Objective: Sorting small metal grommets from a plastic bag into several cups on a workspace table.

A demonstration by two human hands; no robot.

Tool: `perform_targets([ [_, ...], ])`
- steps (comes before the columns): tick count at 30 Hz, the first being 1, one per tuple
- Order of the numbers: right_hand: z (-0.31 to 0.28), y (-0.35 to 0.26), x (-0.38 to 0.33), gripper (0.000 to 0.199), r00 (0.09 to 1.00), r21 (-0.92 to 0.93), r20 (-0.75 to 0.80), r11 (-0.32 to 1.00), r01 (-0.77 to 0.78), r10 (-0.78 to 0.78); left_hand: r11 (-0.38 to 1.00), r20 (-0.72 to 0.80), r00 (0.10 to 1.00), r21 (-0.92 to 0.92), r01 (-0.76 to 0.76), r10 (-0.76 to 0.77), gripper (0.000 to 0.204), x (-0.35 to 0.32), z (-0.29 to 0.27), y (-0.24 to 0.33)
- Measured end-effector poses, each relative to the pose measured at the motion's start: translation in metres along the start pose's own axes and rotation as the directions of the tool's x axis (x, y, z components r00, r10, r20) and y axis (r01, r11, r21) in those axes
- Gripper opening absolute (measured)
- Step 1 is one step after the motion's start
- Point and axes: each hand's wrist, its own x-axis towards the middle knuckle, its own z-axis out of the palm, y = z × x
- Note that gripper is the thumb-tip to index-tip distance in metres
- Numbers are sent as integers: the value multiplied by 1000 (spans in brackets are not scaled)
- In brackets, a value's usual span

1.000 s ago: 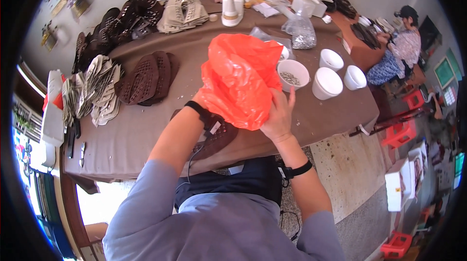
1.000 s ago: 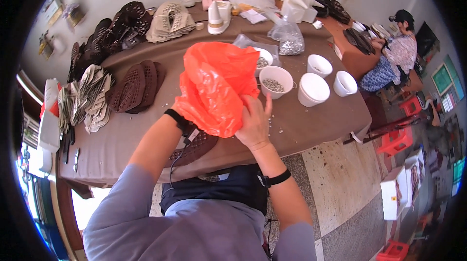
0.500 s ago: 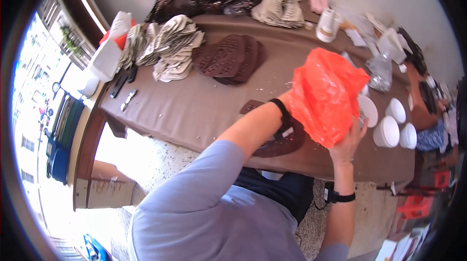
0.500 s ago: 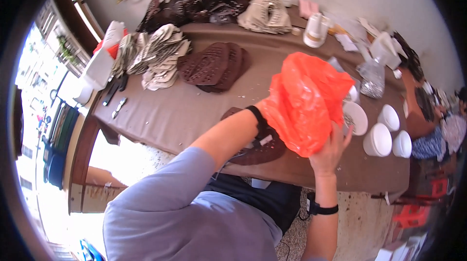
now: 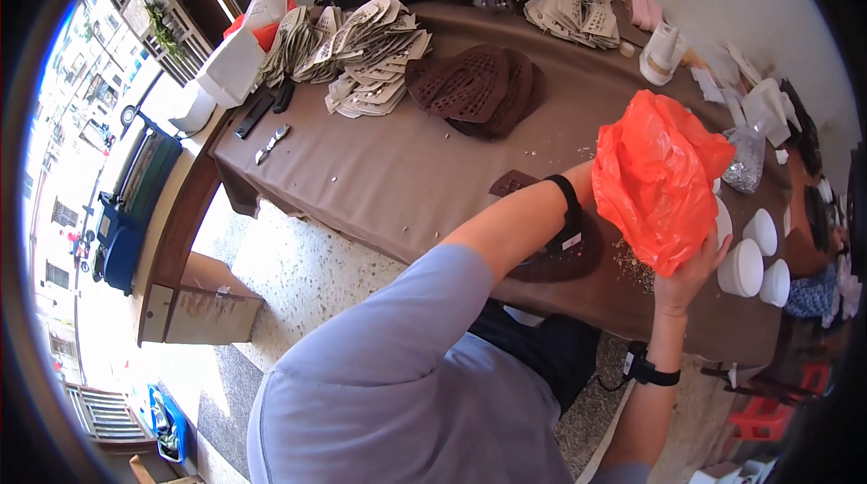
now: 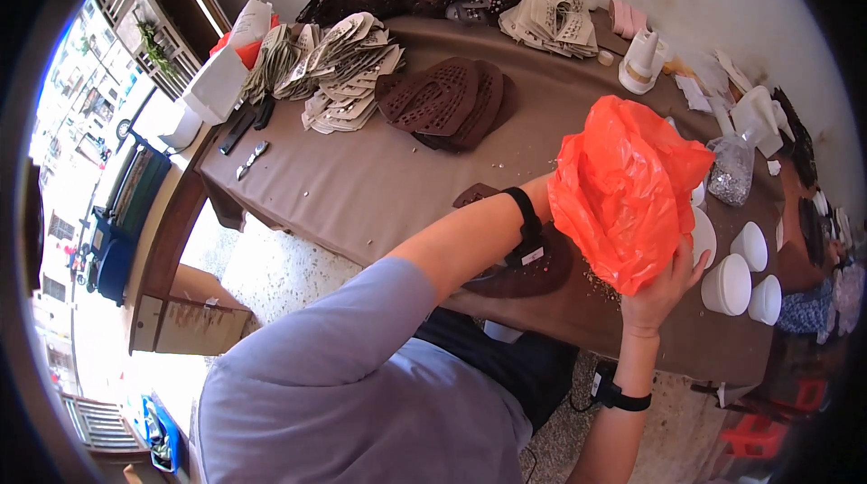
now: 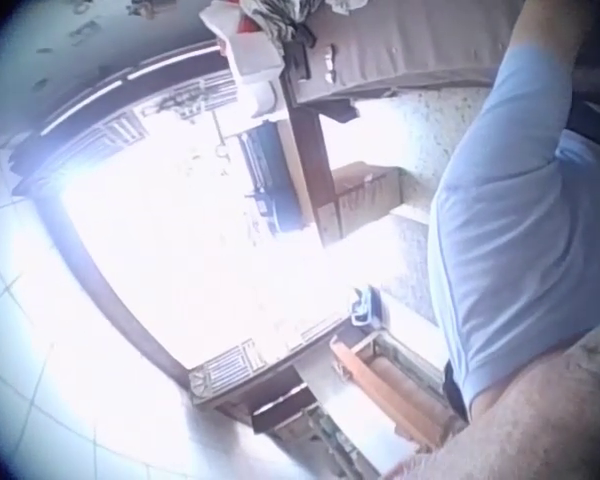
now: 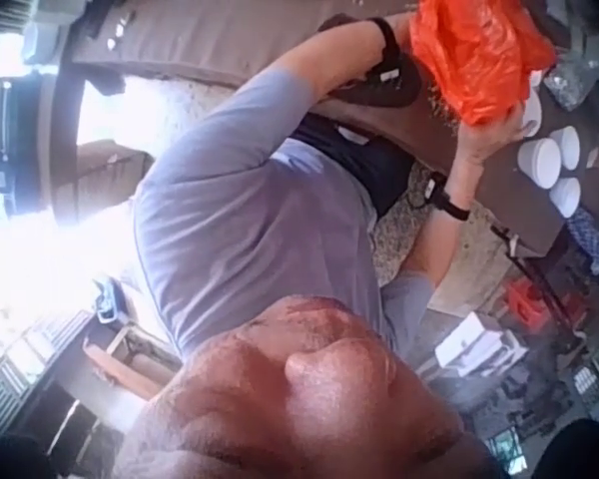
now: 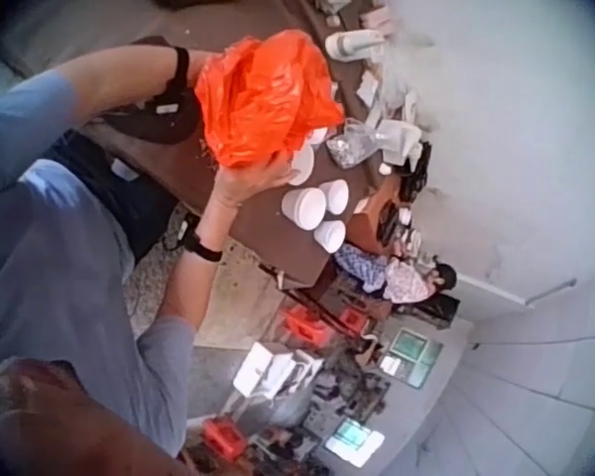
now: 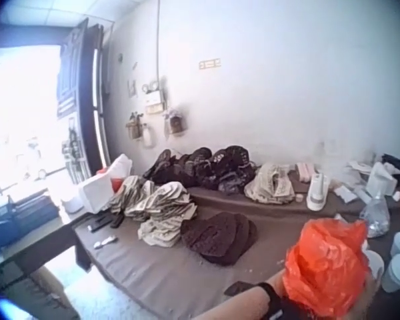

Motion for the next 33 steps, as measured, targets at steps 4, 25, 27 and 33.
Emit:
perform_targets([
  [4,-17,9,6,47,994,-14,-37,994,-104,104,999,50,998,28,45,-46,41,4,-1,-2],
  [25,-81,53,34,43,345,813,279,-30,-581,896,958,-59,977,191,212,-205,39,119,9,-38],
  [27,-80,57,29,44,363,838,280,-41,-544,889,971,33,973,86,223,-227,40,113,19,-32],
  [33,-63,57,12,40,567,898,121,154,-412,815,885,219,872,-65,461,-438,45,106,37,-27],
])
